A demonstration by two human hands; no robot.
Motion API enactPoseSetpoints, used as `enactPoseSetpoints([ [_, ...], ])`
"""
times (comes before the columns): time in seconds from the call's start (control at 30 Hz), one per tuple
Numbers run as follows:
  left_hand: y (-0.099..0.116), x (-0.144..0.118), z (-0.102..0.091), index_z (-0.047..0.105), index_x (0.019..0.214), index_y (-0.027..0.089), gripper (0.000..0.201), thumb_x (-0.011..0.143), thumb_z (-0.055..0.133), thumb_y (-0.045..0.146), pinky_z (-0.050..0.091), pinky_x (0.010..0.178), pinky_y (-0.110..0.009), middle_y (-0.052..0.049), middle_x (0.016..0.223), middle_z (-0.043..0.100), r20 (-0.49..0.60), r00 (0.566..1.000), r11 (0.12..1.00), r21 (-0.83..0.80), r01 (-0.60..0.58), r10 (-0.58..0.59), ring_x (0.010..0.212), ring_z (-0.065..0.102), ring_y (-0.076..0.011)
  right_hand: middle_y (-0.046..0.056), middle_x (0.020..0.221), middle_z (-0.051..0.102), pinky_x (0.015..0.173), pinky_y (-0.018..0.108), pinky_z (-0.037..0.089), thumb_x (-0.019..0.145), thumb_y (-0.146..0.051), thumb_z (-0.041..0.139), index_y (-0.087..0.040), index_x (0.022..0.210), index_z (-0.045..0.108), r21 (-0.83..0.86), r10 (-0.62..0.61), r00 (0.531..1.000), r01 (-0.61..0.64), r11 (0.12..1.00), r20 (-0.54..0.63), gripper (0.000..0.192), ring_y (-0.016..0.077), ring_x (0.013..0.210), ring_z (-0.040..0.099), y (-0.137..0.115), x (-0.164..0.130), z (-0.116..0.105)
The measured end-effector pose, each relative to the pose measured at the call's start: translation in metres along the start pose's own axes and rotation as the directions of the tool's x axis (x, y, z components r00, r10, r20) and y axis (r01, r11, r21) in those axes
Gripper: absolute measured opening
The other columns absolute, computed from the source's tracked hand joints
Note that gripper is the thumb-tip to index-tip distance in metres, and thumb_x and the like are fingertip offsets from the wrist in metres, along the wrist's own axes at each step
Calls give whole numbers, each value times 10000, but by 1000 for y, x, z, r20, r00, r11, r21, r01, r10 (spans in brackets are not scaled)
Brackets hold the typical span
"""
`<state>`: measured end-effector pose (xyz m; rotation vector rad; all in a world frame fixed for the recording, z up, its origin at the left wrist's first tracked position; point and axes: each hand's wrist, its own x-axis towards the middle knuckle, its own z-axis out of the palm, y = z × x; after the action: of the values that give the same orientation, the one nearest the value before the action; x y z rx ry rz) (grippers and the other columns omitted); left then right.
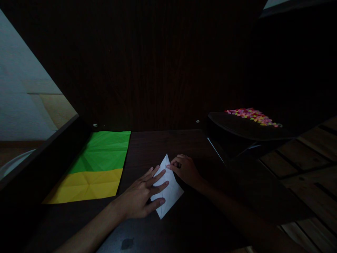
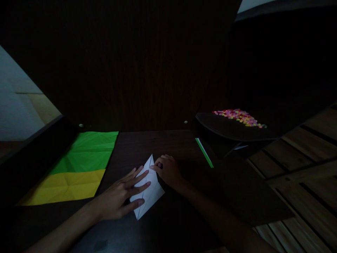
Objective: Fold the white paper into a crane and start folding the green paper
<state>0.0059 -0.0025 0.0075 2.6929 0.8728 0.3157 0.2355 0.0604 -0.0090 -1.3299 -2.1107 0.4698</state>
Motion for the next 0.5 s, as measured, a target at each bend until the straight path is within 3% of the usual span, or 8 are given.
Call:
enactPoseSetpoints([
  [0.37,-2,1,-1,401,1449,276,531,953,492,442,222,1158,-577,-59,1578,217,16,1000,1000,12,-9,9,1442,157,-338,33,797,640,727,317,430,869,-199,658,-230,833,744,-186,-187,982,189,964,30,99,178,770,546,1,-3,4],
  [0.5,-3,1,2,260,1506,275,654,935,517,462,221,1163,-562,-69,1586,193,1,1000,1000,-4,11,-11,1443,177,-323,51,940,665,738,327,453,881,-202,643,-240,906,755,-124,-218,975,221,967,36,121,194,859,545,3,-2,3],
])
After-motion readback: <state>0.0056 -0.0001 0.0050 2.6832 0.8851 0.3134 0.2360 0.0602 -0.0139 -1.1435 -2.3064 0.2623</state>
